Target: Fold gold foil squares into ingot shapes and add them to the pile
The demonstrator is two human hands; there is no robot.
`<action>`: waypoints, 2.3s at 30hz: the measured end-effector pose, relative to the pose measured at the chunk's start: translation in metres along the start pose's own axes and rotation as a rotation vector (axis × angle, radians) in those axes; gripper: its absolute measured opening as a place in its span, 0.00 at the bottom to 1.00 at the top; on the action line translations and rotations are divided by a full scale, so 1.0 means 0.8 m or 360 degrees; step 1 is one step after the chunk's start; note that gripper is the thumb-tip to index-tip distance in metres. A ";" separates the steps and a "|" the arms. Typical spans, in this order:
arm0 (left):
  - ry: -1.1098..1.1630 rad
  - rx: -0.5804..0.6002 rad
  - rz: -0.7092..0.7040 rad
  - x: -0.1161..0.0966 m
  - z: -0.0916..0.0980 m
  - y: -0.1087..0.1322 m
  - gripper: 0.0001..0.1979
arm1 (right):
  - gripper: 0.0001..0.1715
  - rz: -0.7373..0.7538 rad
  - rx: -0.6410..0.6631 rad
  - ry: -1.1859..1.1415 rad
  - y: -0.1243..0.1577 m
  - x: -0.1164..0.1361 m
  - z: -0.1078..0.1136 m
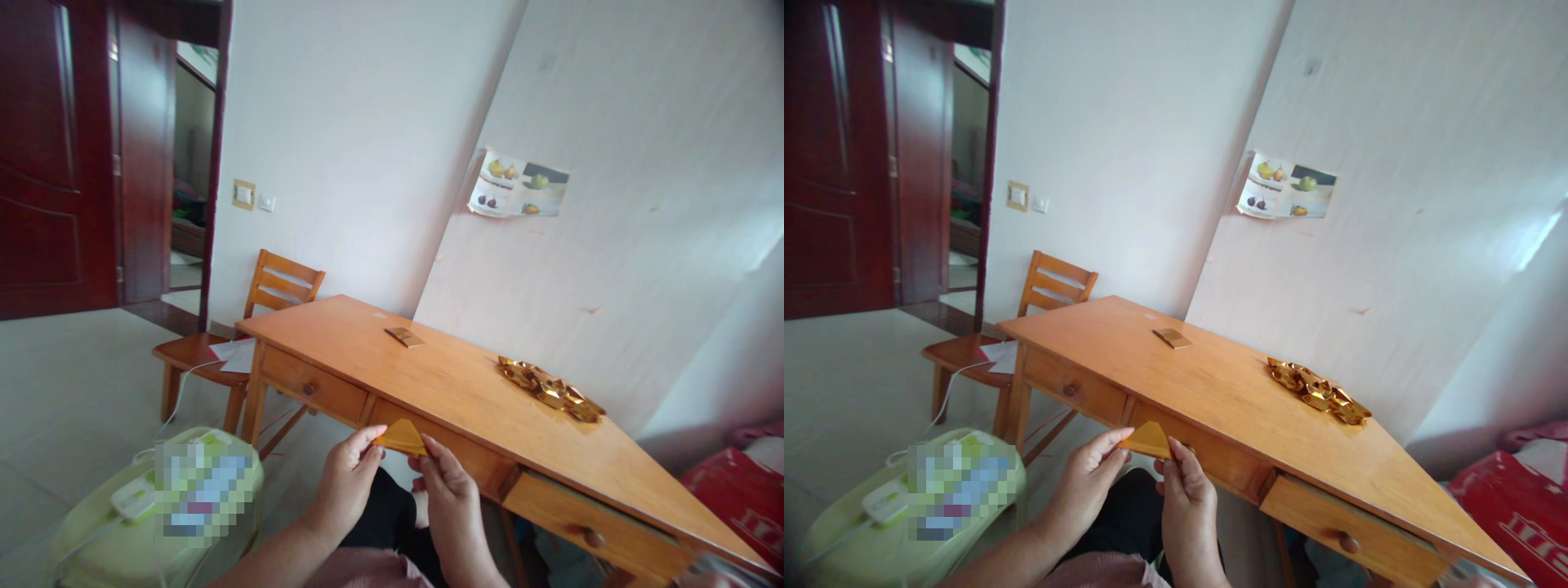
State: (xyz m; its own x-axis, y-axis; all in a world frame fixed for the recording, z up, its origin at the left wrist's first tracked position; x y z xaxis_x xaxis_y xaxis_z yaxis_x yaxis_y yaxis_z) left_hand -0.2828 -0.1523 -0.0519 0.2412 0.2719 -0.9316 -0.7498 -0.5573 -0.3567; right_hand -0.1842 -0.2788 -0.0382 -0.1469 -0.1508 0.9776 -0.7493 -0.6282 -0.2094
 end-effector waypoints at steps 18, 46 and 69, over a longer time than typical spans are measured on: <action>0.0023 -0.0015 0.0018 0.005 -0.003 -0.003 0.21 | 0.30 0.0035 0.0028 0.0119 0.000 -0.010 0.004; 0.0127 -0.0039 0.0053 0.017 -0.009 -0.002 0.17 | 0.33 -0.0067 0.0033 0.0234 0.002 -0.013 0.004; -0.0119 -0.0086 0.0062 0.017 -0.005 -0.005 0.16 | 0.24 -0.0013 0.0101 0.0384 0.002 -0.007 0.009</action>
State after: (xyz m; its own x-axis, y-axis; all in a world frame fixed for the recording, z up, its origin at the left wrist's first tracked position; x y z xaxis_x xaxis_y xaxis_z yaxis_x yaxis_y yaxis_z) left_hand -0.2740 -0.1495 -0.0637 0.1644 0.3060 -0.9377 -0.7227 -0.6096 -0.3256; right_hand -0.1796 -0.2845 -0.0444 -0.2964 0.0361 0.9544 -0.7102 -0.6764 -0.1950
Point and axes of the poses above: each hand's wrist, its own y-axis away from the middle knuckle, its own z-axis out of the back of the hand, x = y × z, the point moved 1 cm from there along -y, towards the middle knuckle, and after that the axes turned 11 degrees about x, right-handed, at the moved point
